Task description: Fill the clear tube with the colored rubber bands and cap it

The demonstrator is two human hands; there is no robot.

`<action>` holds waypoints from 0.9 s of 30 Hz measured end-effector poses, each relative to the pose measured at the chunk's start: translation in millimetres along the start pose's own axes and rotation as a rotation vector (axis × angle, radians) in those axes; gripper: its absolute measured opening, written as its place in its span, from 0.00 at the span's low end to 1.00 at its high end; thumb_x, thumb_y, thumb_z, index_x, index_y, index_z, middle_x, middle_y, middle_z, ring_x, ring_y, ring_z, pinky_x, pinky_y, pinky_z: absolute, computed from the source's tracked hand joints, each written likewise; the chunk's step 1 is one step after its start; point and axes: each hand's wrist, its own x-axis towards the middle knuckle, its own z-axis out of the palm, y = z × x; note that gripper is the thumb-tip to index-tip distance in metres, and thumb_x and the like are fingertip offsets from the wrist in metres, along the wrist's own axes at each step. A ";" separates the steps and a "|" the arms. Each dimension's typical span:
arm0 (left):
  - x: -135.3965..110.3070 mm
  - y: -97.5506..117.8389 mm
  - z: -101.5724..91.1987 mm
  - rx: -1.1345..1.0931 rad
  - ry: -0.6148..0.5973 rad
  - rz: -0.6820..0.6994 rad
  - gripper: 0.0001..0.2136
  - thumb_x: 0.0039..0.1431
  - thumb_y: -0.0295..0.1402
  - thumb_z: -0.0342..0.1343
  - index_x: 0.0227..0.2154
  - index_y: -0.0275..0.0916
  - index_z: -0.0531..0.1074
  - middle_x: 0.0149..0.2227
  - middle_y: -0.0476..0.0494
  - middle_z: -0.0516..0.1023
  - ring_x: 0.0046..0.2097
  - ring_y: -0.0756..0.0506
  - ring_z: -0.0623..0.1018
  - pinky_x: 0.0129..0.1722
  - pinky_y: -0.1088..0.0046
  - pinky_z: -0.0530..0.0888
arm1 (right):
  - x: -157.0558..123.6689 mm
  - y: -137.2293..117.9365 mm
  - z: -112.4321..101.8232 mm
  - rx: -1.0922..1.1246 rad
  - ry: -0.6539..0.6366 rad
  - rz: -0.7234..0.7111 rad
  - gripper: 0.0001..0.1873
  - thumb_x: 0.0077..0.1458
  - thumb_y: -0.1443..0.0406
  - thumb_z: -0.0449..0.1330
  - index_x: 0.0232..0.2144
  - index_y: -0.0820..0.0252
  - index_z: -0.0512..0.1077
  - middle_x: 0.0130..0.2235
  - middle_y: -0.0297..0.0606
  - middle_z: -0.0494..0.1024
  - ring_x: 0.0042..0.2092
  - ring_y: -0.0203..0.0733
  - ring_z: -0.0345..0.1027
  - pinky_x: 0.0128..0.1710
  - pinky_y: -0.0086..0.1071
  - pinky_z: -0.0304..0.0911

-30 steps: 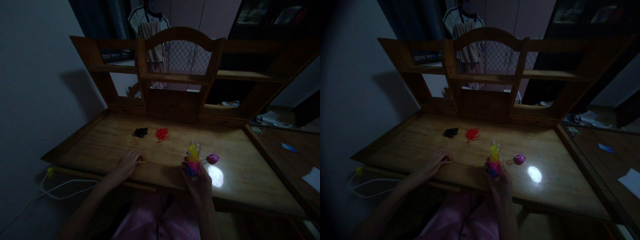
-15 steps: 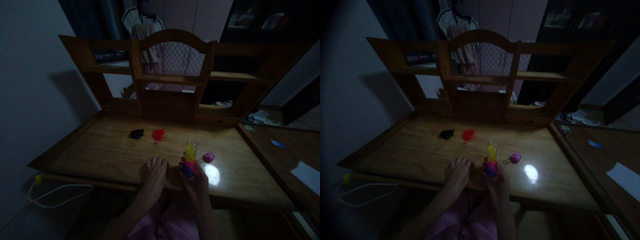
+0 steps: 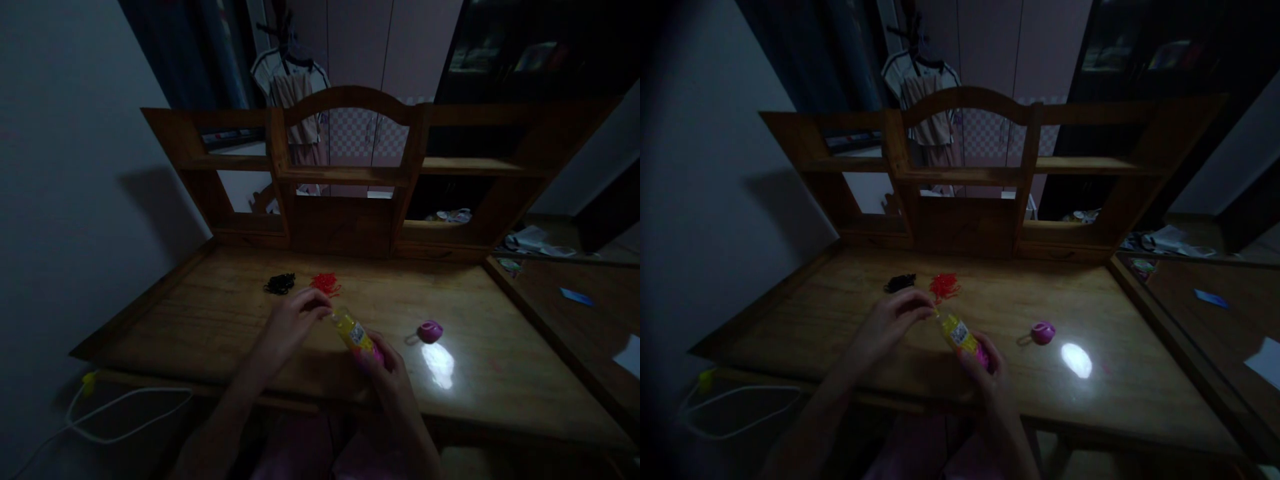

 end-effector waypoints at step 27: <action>9.2 12.7 -6.7 0.014 -0.170 0.085 0.06 0.62 0.30 0.48 0.33 0.41 0.70 0.34 0.48 0.75 0.34 0.49 0.77 0.36 0.72 0.75 | 1.1 3.5 1.6 -0.086 -0.042 -0.027 0.22 0.46 0.54 0.66 0.42 0.58 0.75 0.42 0.40 0.78 0.45 0.51 0.69 0.44 0.36 0.63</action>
